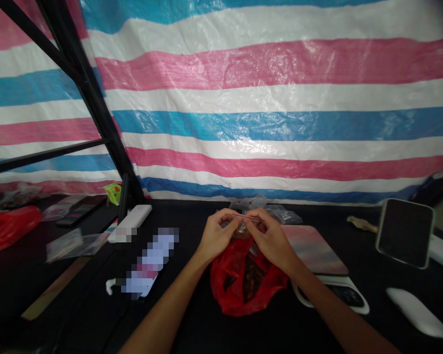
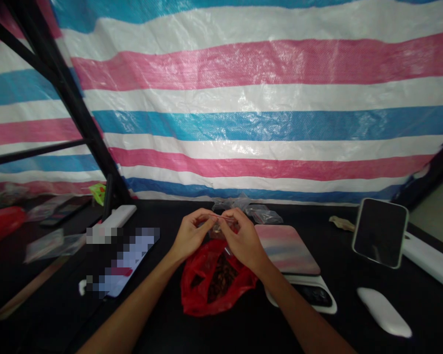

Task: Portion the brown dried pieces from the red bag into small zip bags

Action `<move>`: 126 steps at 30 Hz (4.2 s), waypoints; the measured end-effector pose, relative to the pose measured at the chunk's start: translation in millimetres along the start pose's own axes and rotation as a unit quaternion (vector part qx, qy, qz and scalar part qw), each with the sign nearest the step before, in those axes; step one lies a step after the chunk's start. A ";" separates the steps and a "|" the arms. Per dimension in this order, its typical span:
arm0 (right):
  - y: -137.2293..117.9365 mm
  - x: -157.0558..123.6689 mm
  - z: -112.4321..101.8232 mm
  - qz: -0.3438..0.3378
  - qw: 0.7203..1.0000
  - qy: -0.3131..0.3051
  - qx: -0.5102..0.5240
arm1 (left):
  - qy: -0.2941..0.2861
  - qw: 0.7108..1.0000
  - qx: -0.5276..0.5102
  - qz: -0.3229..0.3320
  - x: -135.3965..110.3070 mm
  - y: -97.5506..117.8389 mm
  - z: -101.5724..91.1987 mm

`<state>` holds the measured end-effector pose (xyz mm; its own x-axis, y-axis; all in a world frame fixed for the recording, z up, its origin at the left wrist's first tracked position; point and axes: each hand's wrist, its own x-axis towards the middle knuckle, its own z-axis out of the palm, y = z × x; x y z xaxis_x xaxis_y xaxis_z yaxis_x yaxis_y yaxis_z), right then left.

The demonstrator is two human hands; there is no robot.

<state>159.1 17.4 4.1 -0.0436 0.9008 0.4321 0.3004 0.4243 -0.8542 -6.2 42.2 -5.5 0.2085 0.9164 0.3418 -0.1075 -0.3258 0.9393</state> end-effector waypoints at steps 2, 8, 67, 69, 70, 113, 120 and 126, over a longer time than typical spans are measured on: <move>2.2 -0.8 -0.1 -0.010 1.000 -0.003 -0.014 | 0.006 1.000 0.017 0.001 -1.3 -0.2 1.2; 8.6 -0.6 0.9 -0.018 1.000 -0.003 -0.014 | 0.012 1.000 -0.004 0.002 -2.6 -5.6 5.4; -12.2 -5.0 -7.3 -0.079 0.958 -0.061 -0.269 | -0.089 0.853 0.494 0.146 -10.7 7.9 -7.7; -15.0 -4.5 -7.1 -0.088 0.960 -0.053 -0.262 | -0.100 0.850 0.495 0.151 -8.8 5.6 -10.7; -16.5 -3.6 -8.4 -0.090 0.961 -0.048 -0.257 | -0.099 0.850 0.495 0.153 -7.9 4.4 -12.2; -31.8 -17.8 -53.2 -0.027 0.893 -0.304 -0.330 | -0.290 0.900 0.260 -0.195 -8.2 25.1 -59.7; -23.9 -21.3 -39.9 -0.016 0.912 -0.304 -0.276 | -0.324 0.912 0.161 -0.195 -5.9 25.3 -49.9; -17.5 -19.1 -21.8 -0.054 0.907 -0.238 -0.345 | -0.247 0.944 0.175 -0.134 -0.1 16.0 -49.6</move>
<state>175.5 -9.2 17.1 -0.4642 0.8654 0.1886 0.7870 0.5007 -0.3604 -56.1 48.4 7.9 0.6192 0.7850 -0.0180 0.3232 -0.2340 0.9169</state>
